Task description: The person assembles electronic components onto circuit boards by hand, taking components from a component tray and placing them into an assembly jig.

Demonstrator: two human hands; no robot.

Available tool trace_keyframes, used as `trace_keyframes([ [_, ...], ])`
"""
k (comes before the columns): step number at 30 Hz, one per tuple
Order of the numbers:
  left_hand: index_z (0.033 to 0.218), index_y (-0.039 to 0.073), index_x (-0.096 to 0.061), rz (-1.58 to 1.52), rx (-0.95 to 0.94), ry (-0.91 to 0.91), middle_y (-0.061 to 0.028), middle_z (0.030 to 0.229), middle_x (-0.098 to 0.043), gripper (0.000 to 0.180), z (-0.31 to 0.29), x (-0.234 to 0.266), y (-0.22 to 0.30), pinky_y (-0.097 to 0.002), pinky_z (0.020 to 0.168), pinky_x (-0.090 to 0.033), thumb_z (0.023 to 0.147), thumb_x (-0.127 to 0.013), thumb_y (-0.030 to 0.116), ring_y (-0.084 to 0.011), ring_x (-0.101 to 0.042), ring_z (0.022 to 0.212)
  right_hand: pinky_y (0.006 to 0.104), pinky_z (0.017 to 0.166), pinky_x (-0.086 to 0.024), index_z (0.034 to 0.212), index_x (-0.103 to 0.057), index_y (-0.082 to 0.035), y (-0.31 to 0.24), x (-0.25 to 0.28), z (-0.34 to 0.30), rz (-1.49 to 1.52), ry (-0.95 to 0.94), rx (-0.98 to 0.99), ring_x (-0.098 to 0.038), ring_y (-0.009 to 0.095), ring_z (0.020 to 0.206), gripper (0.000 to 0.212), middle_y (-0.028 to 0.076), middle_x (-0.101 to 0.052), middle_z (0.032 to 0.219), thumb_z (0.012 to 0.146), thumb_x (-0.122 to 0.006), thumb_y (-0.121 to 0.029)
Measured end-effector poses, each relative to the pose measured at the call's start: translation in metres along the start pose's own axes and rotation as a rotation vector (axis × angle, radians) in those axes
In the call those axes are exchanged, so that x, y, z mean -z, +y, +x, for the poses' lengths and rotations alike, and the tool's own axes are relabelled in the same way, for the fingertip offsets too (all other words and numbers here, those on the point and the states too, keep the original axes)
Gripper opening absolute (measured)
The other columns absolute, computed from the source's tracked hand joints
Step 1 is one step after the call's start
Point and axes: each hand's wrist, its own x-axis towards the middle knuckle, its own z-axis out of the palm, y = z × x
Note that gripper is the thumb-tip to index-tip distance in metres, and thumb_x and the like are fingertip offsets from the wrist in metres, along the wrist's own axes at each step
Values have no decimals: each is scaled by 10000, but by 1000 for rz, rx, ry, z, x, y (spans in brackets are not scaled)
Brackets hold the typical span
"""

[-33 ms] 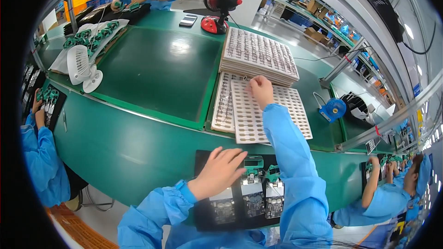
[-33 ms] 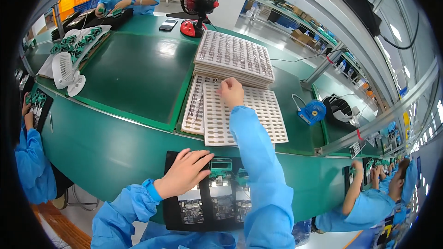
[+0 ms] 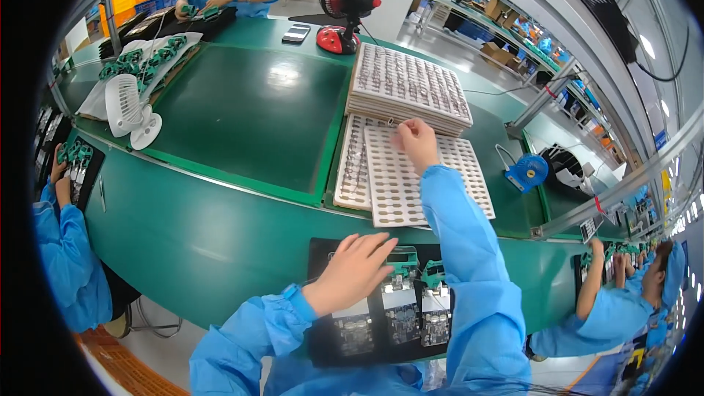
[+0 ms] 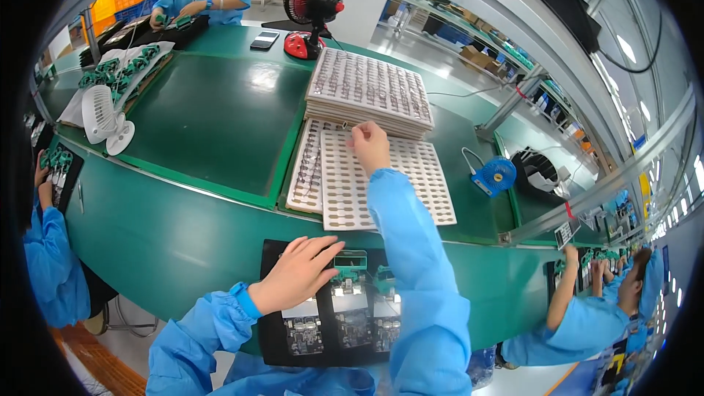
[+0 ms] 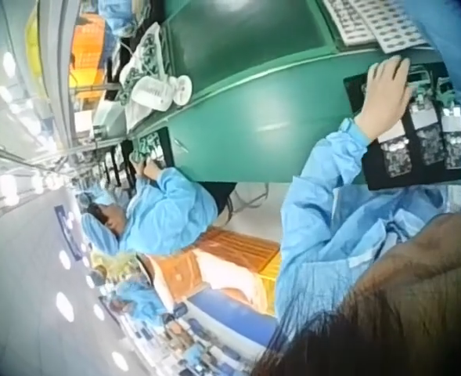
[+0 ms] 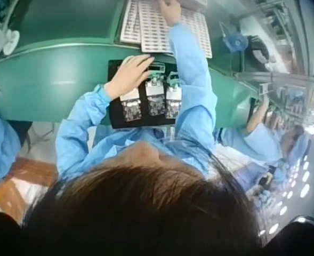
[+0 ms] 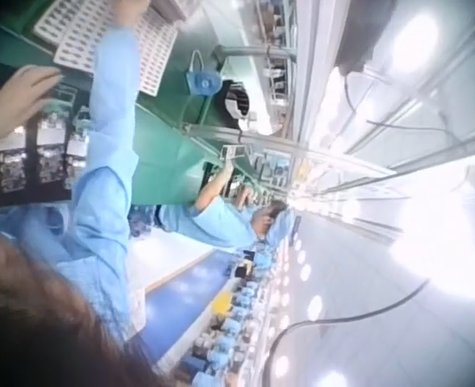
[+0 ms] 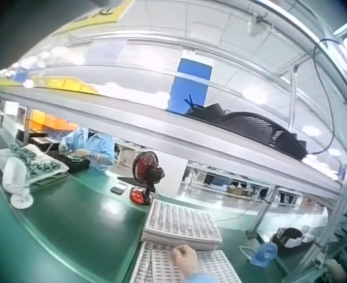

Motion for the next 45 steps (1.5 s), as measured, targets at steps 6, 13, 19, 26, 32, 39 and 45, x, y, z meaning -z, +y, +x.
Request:
trace_keyframes([
  [6, 1308, -12, -555, 34, 17, -184, -131, 1191, -622, 642, 11, -12, -2, -406, 957, -439, 822, -761, 355, -298, -595, 1082, 251, 677, -512, 1003, -661, -26, -89, 69, -115, -90, -157, 42, -652, 90, 801, 165, 22, -684, 864, 967, -631, -184],
  [13, 1317, 53, -587, 114, -143, -158, -149, 1293, -582, 537, 12, 0, 8, -457, 1057, -385, 802, -730, 100, -343, -546, 1205, 216, 640, -478, 1000, -644, -3, -68, 138, -268, 82, 2, -68, -619, 78, 770, 106, 23, -663, 850, 981, -619, -105],
  [19, 1155, 32, -663, -115, -229, 0, -148, 1207, -608, 343, 44, -26, 60, -415, 897, -504, 814, -688, 12, -334, -600, 1073, 201, 648, -461, 1000, -651, -29, -17, 135, -316, 239, 40, -204, -611, 66, 772, 92, 3, -663, 842, 981, -615, -112],
  [26, 1148, -16, -665, -78, -107, -59, -182, 1157, -654, 274, 59, -57, 26, -419, 852, -547, 877, -636, 22, -372, -648, 1004, 204, 645, -453, 1012, -638, -43, 5, 123, -310, 368, 72, -215, -610, 62, 775, 107, -5, -660, 849, 992, -620, -146],
  [32, 1141, -16, -685, -343, 35, -47, -148, 1074, -672, 243, 62, -32, 52, -326, 805, -544, 906, -627, 8, -264, -685, 905, 207, 634, -463, 1020, -637, -45, 18, 113, -304, 299, 71, -196, -622, 60, 770, 105, -8, -666, 830, 993, -620, -145],
  [39, 1056, -7, -700, -615, 352, -30, -133, 917, -699, 193, 49, -41, 50, -322, 728, -556, 866, -705, 29, -215, -699, 815, 233, 614, -509, 977, -635, -26, 20, 95, -304, 225, 92, -133, -658, 77, 732, 67, 12, -677, 823, 961, -645, -91],
  [45, 934, -5, -677, -305, 100, 58, -129, 862, -667, 99, 47, -54, 51, -362, 690, -548, 838, -690, 12, -292, -675, 775, 288, 561, -521, 957, -639, -6, 14, 94, -308, -184, 166, 118, -680, 159, 700, 68, 93, -668, 829, 898, -670, -23],
])
